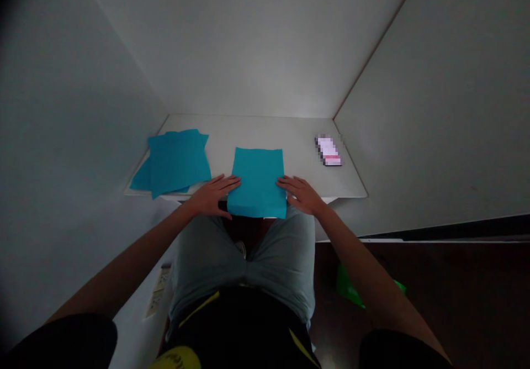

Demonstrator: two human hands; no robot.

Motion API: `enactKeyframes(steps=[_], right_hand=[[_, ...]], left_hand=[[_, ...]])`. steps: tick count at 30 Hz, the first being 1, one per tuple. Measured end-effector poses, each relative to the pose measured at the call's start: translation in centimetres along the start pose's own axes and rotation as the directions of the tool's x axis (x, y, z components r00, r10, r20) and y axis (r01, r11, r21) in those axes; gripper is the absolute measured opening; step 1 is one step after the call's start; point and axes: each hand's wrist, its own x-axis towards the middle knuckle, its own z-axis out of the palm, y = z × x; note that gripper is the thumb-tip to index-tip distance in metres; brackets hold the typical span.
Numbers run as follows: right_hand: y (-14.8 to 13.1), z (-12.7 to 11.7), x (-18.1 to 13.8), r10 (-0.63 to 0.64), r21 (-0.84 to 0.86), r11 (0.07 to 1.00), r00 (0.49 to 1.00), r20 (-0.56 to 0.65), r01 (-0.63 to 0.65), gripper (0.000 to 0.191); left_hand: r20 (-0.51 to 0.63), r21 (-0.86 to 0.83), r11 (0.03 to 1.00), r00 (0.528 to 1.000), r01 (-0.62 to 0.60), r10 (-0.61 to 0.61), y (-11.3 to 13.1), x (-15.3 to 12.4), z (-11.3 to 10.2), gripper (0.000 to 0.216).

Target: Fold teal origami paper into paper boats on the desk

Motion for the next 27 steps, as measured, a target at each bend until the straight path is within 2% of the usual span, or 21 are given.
enactKeyframes(steps=[3,5,7,11,18,20,22,23,25,27], right_hand=[[-0.4,0.3,-1.1,-0.084,-0.029,0.996,0.996,0.029,0.085,0.078],[-0.8,0.9,-1.3,-0.087,-0.080,0.993,0.996,0.005,0.087,0.083],[-1.4,1.7,-1.2,-0.049,-0.134,0.990,0.997,-0.051,0.042,0.077],[-2.2,2.9,-0.8,0.012,-0.163,0.986,0.989,-0.145,-0.035,0.061],[-2.1,2.0,0.5,0.048,0.032,0.999,0.964,-0.262,-0.041,0.034],[-2.1,1.7,1.4,0.116,0.121,0.989,0.946,-0.304,-0.082,0.033],[-2.1,1.8,2.5,0.252,0.225,0.956,0.917,-0.311,-0.187,0.037],[-2.0,1.9,3.0,0.323,0.276,0.930,0.896,-0.305,-0.241,0.037],[-1.9,2.2,4.0,0.426,0.354,0.881,0.851,-0.307,-0.313,0.036],[-1.8,2.6,4.8,0.471,0.391,0.860,0.806,-0.358,-0.329,0.050]], left_hand=[[-0.041,-0.008,0.998,0.998,-0.058,0.057,-0.4,-0.9,0.6,0.098],[-0.083,-0.022,0.996,0.993,-0.085,0.083,-0.7,-1.1,1.1,0.087],[-0.139,-0.041,0.996,0.988,-0.079,0.073,-0.8,-1.2,1.5,0.078],[-0.255,-0.106,0.994,0.966,0.009,-0.036,-0.2,-0.8,2.2,0.062],[-0.350,-0.388,0.918,0.908,0.085,-0.232,0.4,0.9,1.8,0.042],[-0.334,-0.458,0.874,0.881,0.160,-0.336,0.2,1.5,1.6,0.027],[-0.308,-0.519,0.817,0.836,0.252,-0.454,0.1,2.2,1.7,0.012],[-0.299,-0.551,0.783,0.808,0.288,-0.508,0.1,2.5,1.8,0.011],[-0.303,-0.600,0.729,0.750,0.329,-0.588,0.2,3.2,2.0,0.020],[-0.354,-0.593,0.726,0.698,0.348,-0.623,0.6,3.7,2.1,0.049]])
